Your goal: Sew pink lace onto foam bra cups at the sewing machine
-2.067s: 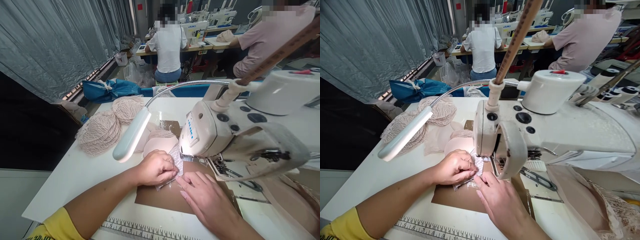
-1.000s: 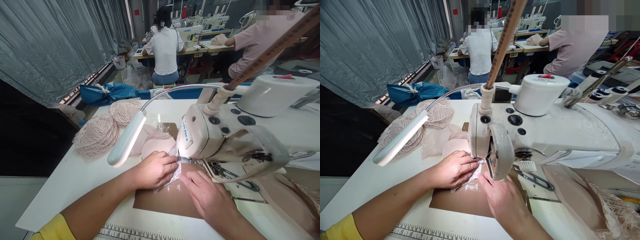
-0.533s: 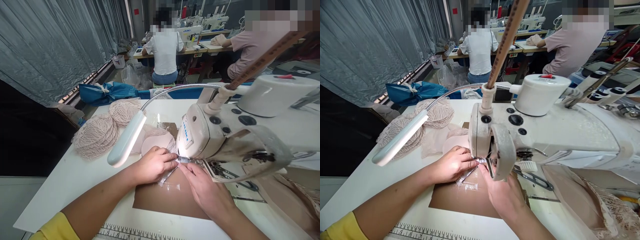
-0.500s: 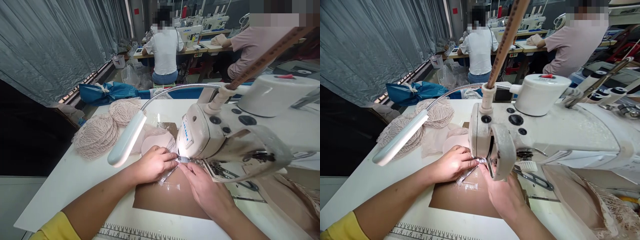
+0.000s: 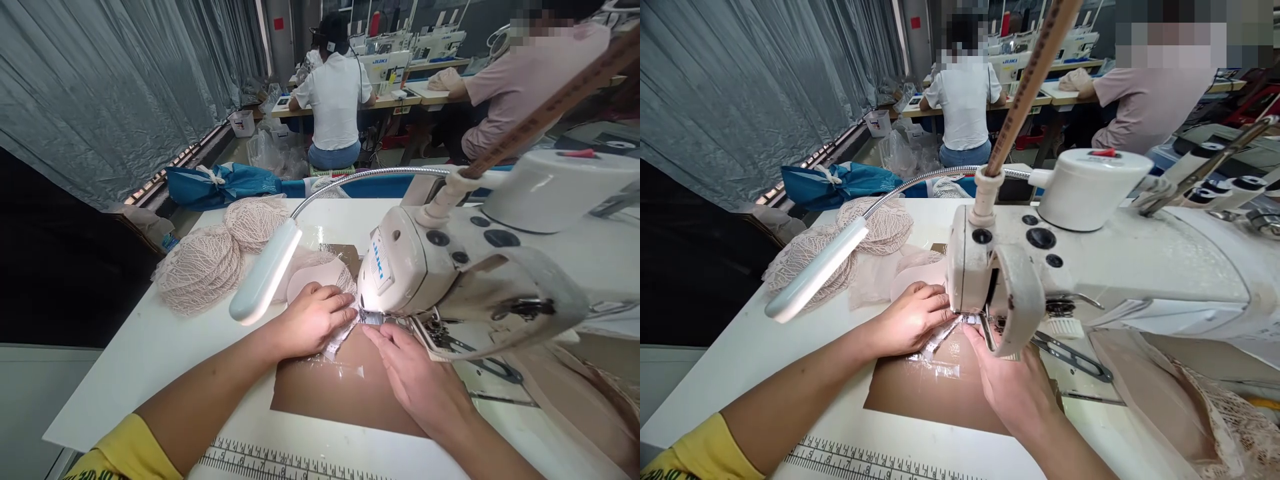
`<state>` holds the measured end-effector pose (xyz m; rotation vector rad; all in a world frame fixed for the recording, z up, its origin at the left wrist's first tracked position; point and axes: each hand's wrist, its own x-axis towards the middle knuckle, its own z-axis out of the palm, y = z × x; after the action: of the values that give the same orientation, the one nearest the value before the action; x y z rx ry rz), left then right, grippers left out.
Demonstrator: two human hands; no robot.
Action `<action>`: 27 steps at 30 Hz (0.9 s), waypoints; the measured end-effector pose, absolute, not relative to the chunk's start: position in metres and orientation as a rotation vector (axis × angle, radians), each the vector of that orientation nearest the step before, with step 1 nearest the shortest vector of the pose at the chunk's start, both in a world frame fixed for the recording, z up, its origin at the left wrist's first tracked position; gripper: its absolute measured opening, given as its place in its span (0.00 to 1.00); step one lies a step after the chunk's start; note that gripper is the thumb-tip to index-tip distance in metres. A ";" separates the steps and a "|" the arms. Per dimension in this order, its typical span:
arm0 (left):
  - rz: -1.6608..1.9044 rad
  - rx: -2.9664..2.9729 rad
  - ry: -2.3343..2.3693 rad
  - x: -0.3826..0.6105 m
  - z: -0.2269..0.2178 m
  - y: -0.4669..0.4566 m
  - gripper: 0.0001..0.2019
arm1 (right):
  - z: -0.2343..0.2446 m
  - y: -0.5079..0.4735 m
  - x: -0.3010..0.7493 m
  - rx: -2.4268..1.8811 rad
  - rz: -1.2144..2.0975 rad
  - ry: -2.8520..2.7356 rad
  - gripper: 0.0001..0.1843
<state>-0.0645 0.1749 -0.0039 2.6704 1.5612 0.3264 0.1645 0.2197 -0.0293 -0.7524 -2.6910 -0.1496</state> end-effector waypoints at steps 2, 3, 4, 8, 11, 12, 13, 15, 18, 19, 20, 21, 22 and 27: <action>0.285 2.661 1.605 -0.063 0.002 0.173 0.15 | -0.034 0.220 0.167 -0.770 -0.123 -2.662 0.24; 0.252 2.650 1.632 -0.062 0.005 0.172 0.14 | -0.036 0.220 0.168 -0.778 -0.102 -2.647 0.24; 0.211 2.633 1.655 -0.061 0.010 0.170 0.15 | -0.038 0.220 0.169 -0.785 -0.081 -2.634 0.24; 0.052 2.540 1.685 -0.058 0.027 0.161 0.16 | -0.038 0.222 0.171 -0.792 -0.039 -2.587 0.21; -0.027 2.482 1.679 -0.055 0.035 0.157 0.13 | -0.034 0.223 0.171 -0.792 -0.033 -2.573 0.20; -0.035 2.471 1.672 -0.053 0.036 0.156 0.13 | -0.033 0.223 0.171 -0.788 -0.036 -2.570 0.20; -0.030 2.465 1.661 -0.052 0.036 0.156 0.12 | -0.032 0.223 0.171 -0.777 -0.044 -2.567 0.21; 0.017 2.473 1.625 -0.047 0.032 0.156 0.11 | -0.031 0.223 0.171 -0.763 -0.059 -2.561 0.21; 0.152 2.505 1.575 -0.040 0.022 0.155 0.10 | -0.031 0.223 0.171 -0.755 -0.071 -2.566 0.21; 0.193 2.515 1.567 -0.039 0.018 0.154 0.11 | -0.031 0.223 0.172 -0.756 -0.066 -2.575 0.21; 0.222 2.522 1.565 -0.038 0.015 0.153 0.13 | -0.031 0.223 0.172 -0.758 -0.062 -2.581 0.20; 0.234 2.529 1.566 -0.037 0.013 0.152 0.15 | -0.030 0.222 0.172 -0.757 -0.055 -2.585 0.20; 0.230 2.534 1.568 -0.036 0.012 0.151 0.17 | -0.029 0.222 0.172 -0.757 -0.050 -2.583 0.20; 0.185 2.504 1.569 -0.039 0.023 0.147 0.19 | -0.025 0.220 0.172 -0.754 0.025 -2.604 0.20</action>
<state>-0.0387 0.1467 0.0226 2.5036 1.5693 0.1849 0.1719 0.2202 -0.0248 -0.7545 -2.6043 0.0252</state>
